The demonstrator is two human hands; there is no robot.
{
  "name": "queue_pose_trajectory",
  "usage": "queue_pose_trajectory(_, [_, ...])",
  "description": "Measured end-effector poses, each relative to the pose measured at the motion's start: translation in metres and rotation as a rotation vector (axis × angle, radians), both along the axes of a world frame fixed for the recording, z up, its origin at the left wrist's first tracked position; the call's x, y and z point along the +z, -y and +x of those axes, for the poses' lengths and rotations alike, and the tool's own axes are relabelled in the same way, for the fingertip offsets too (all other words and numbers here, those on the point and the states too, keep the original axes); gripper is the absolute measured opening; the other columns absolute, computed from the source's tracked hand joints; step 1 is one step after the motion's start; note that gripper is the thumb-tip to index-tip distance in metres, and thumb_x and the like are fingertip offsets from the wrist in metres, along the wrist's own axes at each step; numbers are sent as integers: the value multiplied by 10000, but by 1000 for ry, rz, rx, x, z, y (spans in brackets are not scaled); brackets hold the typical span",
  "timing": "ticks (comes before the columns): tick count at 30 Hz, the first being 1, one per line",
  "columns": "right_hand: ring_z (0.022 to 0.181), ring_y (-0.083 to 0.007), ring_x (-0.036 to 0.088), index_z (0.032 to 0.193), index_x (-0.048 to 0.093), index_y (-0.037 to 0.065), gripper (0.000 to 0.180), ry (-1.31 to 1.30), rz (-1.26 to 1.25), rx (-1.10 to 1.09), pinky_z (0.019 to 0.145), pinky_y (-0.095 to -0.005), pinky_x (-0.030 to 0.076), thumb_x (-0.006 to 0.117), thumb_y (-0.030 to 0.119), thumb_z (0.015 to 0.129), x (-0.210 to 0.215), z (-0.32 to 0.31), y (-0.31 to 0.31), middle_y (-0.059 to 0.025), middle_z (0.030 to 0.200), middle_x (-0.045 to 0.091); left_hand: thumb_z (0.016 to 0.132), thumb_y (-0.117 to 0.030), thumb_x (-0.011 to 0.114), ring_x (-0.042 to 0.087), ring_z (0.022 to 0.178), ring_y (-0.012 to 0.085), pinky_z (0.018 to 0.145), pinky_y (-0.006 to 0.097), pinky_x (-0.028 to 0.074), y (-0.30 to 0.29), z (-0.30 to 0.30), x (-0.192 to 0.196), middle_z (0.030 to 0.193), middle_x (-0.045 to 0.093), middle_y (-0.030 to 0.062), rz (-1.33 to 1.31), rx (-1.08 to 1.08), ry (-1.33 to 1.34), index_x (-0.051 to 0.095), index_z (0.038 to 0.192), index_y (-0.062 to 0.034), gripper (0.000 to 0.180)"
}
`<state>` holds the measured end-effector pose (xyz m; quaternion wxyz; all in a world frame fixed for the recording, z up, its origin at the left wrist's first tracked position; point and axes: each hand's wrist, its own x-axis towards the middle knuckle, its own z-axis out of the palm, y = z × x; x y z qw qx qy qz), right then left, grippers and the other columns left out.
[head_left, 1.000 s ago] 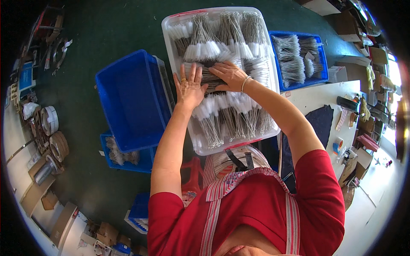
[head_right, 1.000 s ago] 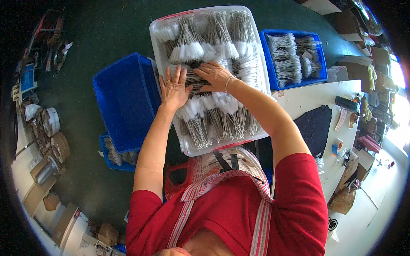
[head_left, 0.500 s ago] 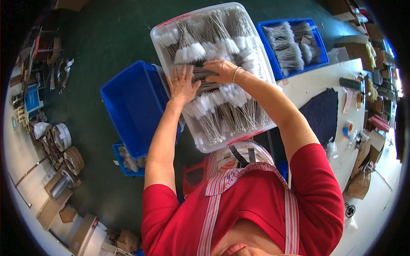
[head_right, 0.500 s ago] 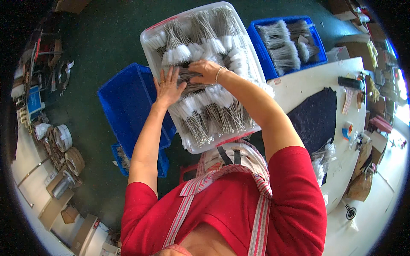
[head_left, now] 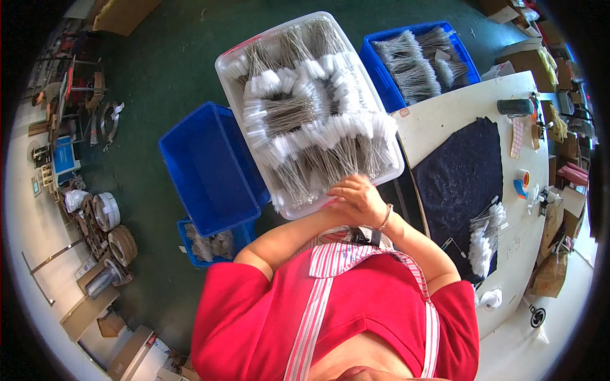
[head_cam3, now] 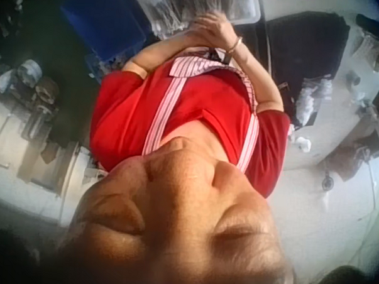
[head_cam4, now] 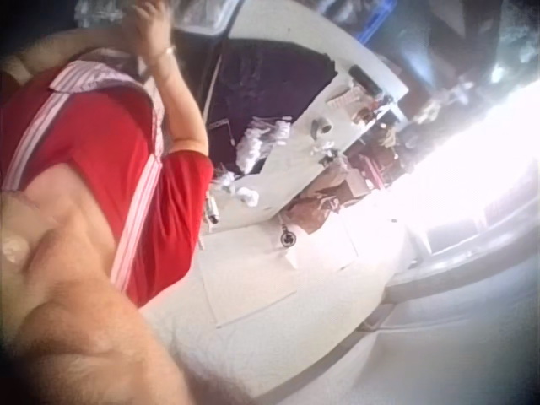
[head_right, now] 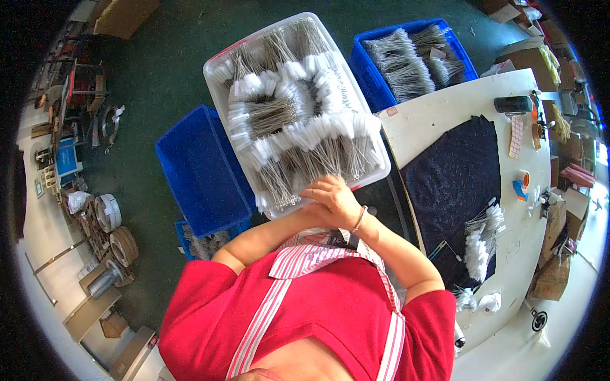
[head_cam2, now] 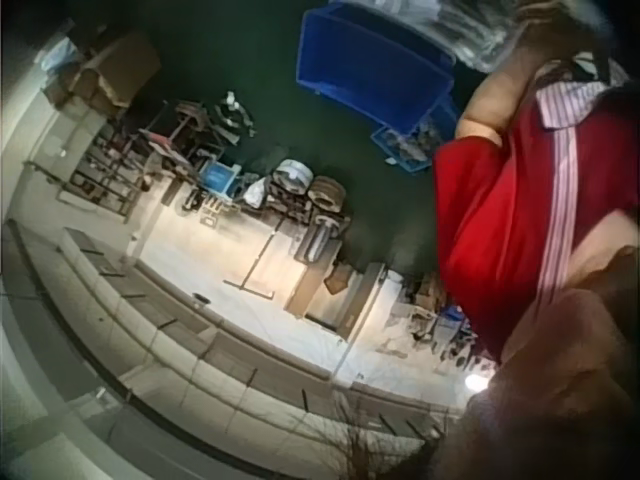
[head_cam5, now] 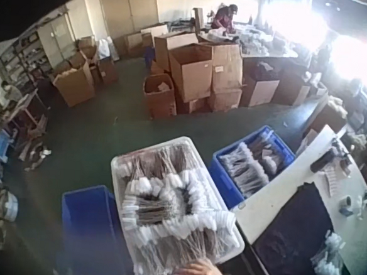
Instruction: The recorder is sorting and bundling white plastic tubes or rods in an industrial setting.
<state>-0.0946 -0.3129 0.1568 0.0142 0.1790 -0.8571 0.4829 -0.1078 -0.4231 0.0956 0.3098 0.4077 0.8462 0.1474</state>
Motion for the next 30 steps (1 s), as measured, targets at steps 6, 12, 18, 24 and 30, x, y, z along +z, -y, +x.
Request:
queue_pose_trajectory(6, [943, -341, 555, 1061, 582, -1, 364, 313, -182, -193, 832, -390, 433, 580, 218, 771, 5, 84, -54, -182, 1006, 610, 760, -298, 563, 559, 1003, 217, 871, 431, 403, -76, 94, -29, 1027, 618, 82, 68, -322, 305, 650, 963, -189, 246])
queue_pose_trajectory(12, [1071, -325, 486, 1137, 544, 11, 376, 46, -13, -882, 949, -390, 344, 468, 225, 837, -9, 219, -122, -164, 1121, 559, 811, -283, 526, 568, 1034, 213, 869, 363, 444, -186, 134, 51, 1150, 576, 98, -296, -698, 186, 586, 1094, -197, 301])
queue_pose_trajectory(18, [1127, -309, 462, 1099, 577, 5, 404, -64, -120, -950, 984, -386, 312, 435, 282, 843, -5, 320, -189, -153, 1174, 546, 812, -254, 569, 537, 1075, 240, 778, 471, 449, -283, 269, 40, 1129, 595, 53, -537, -881, -187, 624, 1088, -136, 306])
queue_pose_trajectory(24, [1130, -287, 455, 1101, 574, -16, 596, -199, -194, -1518, 969, -387, 333, 225, 439, 937, -30, 378, -213, -160, 1124, 561, 805, -202, 570, 610, 885, 263, 695, 460, 473, -329, 322, 24, 975, 645, 51, -349, -1027, -196, 656, 1008, -112, 238])
queue_pose_trajectory(30, [1021, -300, 523, 960, 617, 41, 387, -316, -76, -1136, 920, -407, 329, 401, 339, 843, -11, 350, -265, -119, 1038, 609, 807, -255, 559, 635, 847, 273, 703, 442, 491, -354, 265, 78, 886, 655, 118, -220, -1198, -184, 666, 881, -91, 210])
